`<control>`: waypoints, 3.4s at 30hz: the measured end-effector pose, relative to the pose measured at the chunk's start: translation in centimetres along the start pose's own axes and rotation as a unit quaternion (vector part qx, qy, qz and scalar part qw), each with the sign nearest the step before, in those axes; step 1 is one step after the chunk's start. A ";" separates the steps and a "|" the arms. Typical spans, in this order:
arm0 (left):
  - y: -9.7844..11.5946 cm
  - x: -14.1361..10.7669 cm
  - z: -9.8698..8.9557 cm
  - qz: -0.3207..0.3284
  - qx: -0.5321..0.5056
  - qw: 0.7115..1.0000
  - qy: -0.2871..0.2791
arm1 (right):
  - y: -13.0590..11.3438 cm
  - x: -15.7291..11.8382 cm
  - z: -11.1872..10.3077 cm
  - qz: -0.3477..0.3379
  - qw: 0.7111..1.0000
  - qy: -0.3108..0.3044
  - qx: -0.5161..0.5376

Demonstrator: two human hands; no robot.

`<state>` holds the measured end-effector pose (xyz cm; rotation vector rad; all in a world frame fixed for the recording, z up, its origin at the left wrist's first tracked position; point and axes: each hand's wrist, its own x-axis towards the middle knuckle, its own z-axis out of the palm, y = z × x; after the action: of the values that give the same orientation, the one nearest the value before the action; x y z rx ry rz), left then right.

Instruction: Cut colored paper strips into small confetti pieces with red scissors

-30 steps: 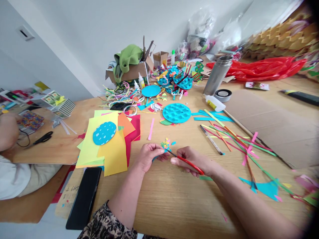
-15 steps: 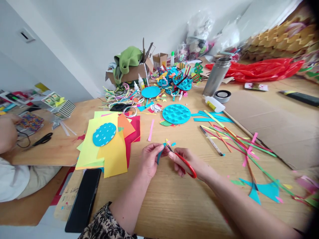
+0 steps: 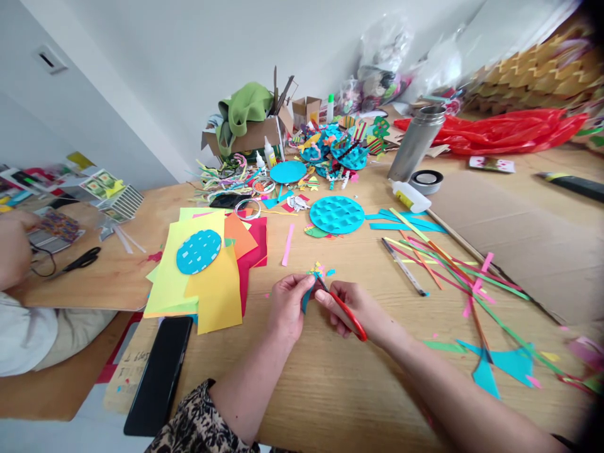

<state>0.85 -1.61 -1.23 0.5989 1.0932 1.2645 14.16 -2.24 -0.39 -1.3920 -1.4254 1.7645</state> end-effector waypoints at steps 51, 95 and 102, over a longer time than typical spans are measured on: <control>-0.2 0.0 0.0 -0.009 0.011 1.000 -0.018 | -0.5 0.0 0.0 0.021 0.998 0.061 0.012; 1.3 0.8 -1.6 -0.100 0.054 0.986 -0.119 | -0.5 -0.4 -2.9 0.009 0.988 -0.097 -0.119; 1.3 0.9 -1.7 -0.099 0.054 0.986 -0.124 | -0.4 -0.3 -2.8 0.015 0.989 -0.096 -0.112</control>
<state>-1.28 -0.79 -1.07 0.6907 0.9907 0.9365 16.73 -1.21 0.24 -1.3888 -1.7609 1.8437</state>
